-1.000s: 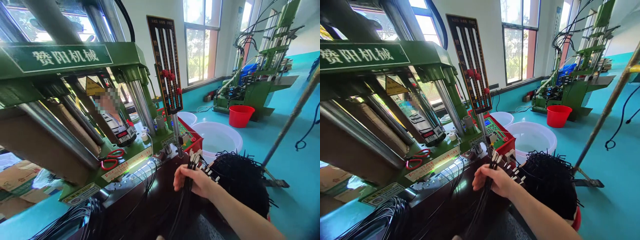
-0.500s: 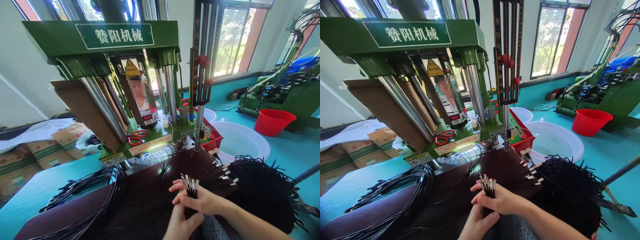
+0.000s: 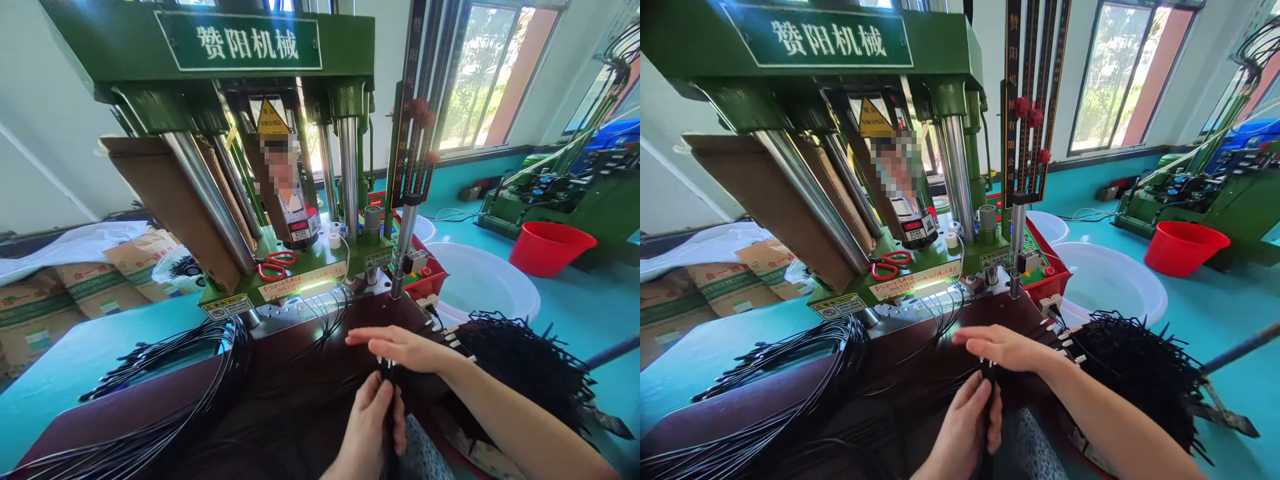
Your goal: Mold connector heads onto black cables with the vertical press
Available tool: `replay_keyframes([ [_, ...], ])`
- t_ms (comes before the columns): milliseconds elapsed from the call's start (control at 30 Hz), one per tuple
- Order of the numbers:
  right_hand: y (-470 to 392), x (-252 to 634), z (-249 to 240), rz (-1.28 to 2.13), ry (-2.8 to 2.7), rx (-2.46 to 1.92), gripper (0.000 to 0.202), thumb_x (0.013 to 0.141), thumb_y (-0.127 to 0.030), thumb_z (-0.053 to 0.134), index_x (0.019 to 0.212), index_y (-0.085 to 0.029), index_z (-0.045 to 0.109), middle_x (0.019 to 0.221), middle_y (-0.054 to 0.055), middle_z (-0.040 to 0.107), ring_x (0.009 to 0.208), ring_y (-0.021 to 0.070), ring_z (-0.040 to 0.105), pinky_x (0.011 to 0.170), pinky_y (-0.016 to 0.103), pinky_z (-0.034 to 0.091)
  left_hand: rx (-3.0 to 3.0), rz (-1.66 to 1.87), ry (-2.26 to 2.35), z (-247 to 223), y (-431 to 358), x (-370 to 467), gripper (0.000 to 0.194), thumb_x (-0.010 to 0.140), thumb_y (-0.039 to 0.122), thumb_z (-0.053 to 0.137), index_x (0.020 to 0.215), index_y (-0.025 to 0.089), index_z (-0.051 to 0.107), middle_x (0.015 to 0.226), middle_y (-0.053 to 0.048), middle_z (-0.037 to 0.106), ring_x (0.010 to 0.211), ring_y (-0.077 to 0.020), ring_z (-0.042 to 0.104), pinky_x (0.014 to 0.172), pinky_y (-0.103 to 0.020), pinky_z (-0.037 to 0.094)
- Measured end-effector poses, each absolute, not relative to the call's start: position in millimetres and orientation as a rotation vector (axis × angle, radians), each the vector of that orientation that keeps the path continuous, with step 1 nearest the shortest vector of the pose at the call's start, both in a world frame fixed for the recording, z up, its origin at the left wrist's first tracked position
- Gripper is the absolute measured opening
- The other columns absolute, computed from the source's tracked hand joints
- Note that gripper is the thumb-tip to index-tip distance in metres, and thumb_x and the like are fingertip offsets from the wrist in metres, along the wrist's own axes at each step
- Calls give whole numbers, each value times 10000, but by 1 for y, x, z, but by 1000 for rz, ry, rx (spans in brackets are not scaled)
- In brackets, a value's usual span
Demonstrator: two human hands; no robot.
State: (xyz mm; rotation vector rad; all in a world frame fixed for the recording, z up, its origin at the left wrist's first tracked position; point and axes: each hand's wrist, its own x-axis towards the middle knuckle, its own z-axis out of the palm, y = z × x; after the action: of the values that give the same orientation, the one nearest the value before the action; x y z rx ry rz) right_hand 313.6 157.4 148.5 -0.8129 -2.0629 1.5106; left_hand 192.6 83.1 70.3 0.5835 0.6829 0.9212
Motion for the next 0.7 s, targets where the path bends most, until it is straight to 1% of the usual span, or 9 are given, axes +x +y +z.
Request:
replay_keyframes([
  [133, 145, 313, 152, 1364, -2422, -752, 548, 887, -458, 349, 1344, -155, 343, 1383, 105, 340, 1264, 221, 298, 1042, 363, 221, 633, 987, 755, 70, 87, 197, 427, 691, 563, 563, 740, 151, 462, 510, 49, 462, 329, -33, 366, 311, -163, 249],
  [233, 149, 312, 144, 1369, -2504, -695, 572, 891, -456, 339, 1376, -162, 262, 1412, 91, 285, 1278, 207, 271, 1043, 341, 229, 655, 981, 749, 68, 89, 197, 436, 679, 564, 575, 755, 149, 469, 542, 44, 471, 347, -34, 375, 320, -171, 250],
  [300, 165, 310, 132, 1240, -2535, -766, 521, 914, -413, 296, 1369, -160, 279, 1395, 76, 325, 1259, 177, 310, 1025, 304, 269, 616, 1002, 771, 68, 92, 193, 411, 667, 527, 612, 781, 164, 456, 540, 60, 459, 345, -24, 342, 320, -163, 221],
  [367, 190, 307, 117, 905, -2522, -1043, 442, 935, -329, 238, 1329, -166, 356, 1322, 71, 435, 1199, 154, 395, 987, 285, 324, 558, 1065, 809, 71, 98, 187, 394, 670, 504, 623, 804, 188, 430, 518, 81, 436, 349, -22, 316, 326, -155, 207],
  [400, 204, 306, 108, 668, -2487, -1254, 409, 934, -274, 232, 1292, -181, 406, 1264, 68, 495, 1155, 152, 441, 965, 290, 347, 534, 1106, 825, 72, 101, 183, 387, 679, 503, 614, 819, 201, 417, 504, 90, 421, 352, -26, 316, 333, -155, 214],
  [467, 231, 303, 93, 445, -2420, -1471, 389, 889, -140, 283, 1243, -144, 446, 1201, 113, 529, 1115, 185, 467, 957, 338, 341, 505, 1178, 848, 74, 105, 176, 380, 696, 517, 589, 821, 218, 391, 479, 104, 383, 357, -34, 321, 343, -156, 233],
  [533, 251, 300, 82, 366, -2404, -1563, 395, 810, -35, 323, 1169, -78, 482, 1144, 171, 537, 1097, 230, 468, 948, 388, 322, 509, 1218, 871, 73, 108, 172, 387, 699, 533, 576, 801, 222, 369, 471, 113, 349, 350, -29, 296, 339, -153, 220],
  [600, 259, 296, 77, 308, -2412, -1621, 371, 751, 10, 338, 1069, -48, 519, 1079, 207, 541, 1081, 275, 465, 932, 432, 305, 540, 1239, 910, 70, 108, 170, 398, 696, 541, 575, 787, 222, 354, 481, 116, 334, 347, -19, 258, 330, -145, 188],
  [700, 255, 292, 78, 311, -2461, -1657, 323, 693, -15, 413, 983, -81, 538, 1008, 200, 551, 1028, 316, 485, 880, 460, 318, 610, 1268, 961, 63, 108, 169, 401, 697, 527, 585, 784, 226, 335, 512, 113, 339, 364, -15, 261, 331, -135, 191],
])
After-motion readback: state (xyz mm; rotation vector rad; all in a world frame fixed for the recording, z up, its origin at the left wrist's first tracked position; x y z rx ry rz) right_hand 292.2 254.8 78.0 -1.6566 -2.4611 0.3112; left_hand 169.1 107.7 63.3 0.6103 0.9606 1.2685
